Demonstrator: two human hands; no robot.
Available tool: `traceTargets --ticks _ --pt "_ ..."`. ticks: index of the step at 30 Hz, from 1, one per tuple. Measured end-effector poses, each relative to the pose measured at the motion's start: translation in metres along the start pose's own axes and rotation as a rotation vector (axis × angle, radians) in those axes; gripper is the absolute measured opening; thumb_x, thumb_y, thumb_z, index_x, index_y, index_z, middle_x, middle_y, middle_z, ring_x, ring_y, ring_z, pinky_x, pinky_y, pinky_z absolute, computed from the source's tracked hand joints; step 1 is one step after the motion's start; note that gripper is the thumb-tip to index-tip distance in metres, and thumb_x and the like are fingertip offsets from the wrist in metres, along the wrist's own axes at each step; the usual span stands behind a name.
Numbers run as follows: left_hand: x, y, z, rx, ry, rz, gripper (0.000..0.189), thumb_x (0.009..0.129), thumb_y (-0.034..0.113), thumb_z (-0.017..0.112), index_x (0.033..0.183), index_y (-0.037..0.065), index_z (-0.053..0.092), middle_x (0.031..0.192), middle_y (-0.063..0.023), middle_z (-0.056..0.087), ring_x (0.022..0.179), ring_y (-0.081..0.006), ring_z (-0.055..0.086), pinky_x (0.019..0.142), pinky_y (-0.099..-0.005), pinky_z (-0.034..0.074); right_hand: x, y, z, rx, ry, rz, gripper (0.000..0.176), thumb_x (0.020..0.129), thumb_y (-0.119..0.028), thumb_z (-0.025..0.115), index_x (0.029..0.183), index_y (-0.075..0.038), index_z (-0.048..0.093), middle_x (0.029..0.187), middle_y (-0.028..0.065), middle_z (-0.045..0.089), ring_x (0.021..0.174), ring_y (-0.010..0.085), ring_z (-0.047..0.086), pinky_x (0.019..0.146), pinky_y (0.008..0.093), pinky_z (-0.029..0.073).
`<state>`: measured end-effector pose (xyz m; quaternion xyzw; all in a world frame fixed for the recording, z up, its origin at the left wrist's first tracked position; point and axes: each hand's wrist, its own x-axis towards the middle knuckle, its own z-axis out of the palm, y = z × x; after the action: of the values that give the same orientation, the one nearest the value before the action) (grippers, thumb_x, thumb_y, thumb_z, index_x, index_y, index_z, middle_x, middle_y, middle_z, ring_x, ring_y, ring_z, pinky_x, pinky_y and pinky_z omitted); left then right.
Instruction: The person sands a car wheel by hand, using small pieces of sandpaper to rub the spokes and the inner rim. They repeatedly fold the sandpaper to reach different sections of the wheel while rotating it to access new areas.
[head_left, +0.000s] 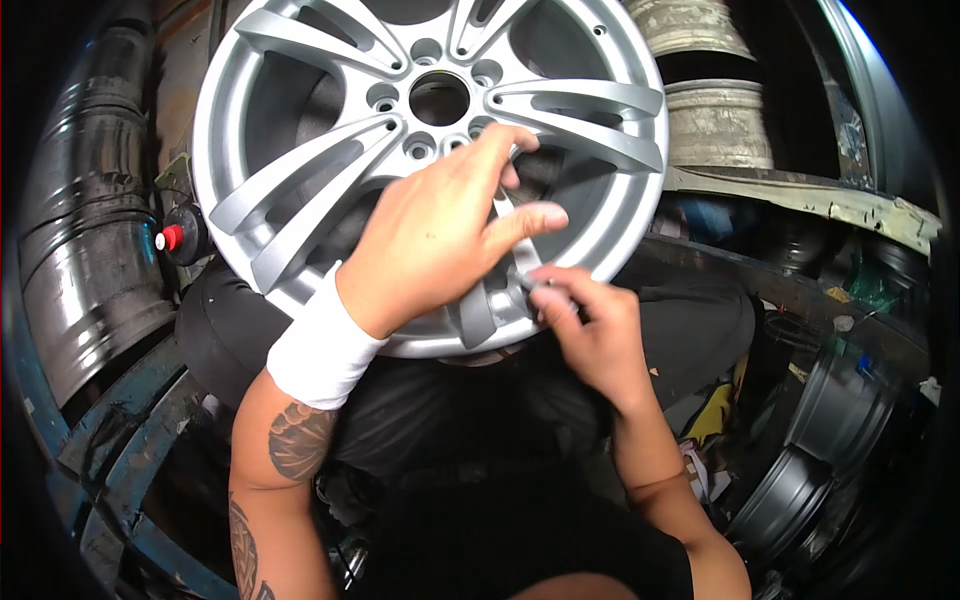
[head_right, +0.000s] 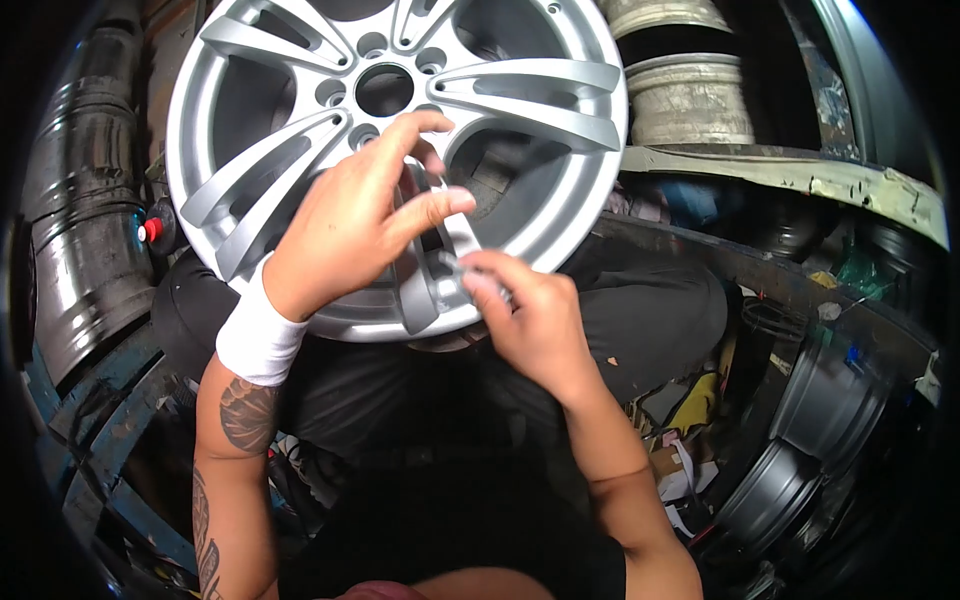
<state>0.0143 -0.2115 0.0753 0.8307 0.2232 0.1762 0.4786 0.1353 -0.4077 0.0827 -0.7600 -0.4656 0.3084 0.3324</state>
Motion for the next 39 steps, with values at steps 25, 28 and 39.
traceTargets --ticks 25,28,39 --pt "-0.013 -0.008 -0.012 0.343 -0.103 -0.031 0.039 0.093 0.028 0.072 0.122 0.003 0.067 0.102 -0.0170 0.073 0.096 -0.0364 0.070 0.081 -0.0449 0.054 -0.005 -0.034 0.006 -0.290 -0.266 0.204 0.010 0.088 -0.007 0.071 0.097 -0.004 0.068 0.069 0.0191 0.065 0.062 0.0376 0.067 0.058 0.0439 0.051" --pt "-0.013 -0.007 -0.011 0.349 -0.113 -0.028 0.038 0.092 0.028 0.073 0.120 0.003 0.067 0.101 -0.0168 0.073 0.094 -0.0365 0.070 0.080 -0.0450 0.054 -0.012 -0.026 0.022 -0.316 -0.205 0.069 0.009 0.088 -0.007 0.070 0.096 -0.003 0.067 0.069 0.0195 0.066 0.063 0.0398 0.066 0.058 0.0455 0.051" --pt "-0.014 -0.010 -0.012 0.385 -0.082 0.021 0.032 0.092 0.023 0.073 0.116 0.004 0.067 0.098 -0.0159 0.072 0.088 -0.0360 0.069 0.077 -0.0446 0.054 -0.003 -0.033 0.026 -0.369 -0.242 0.171 0.009 0.091 -0.012 0.065 0.091 -0.003 0.065 0.062 0.0206 0.063 0.063 0.0452 0.065 0.062 0.0544 0.053"
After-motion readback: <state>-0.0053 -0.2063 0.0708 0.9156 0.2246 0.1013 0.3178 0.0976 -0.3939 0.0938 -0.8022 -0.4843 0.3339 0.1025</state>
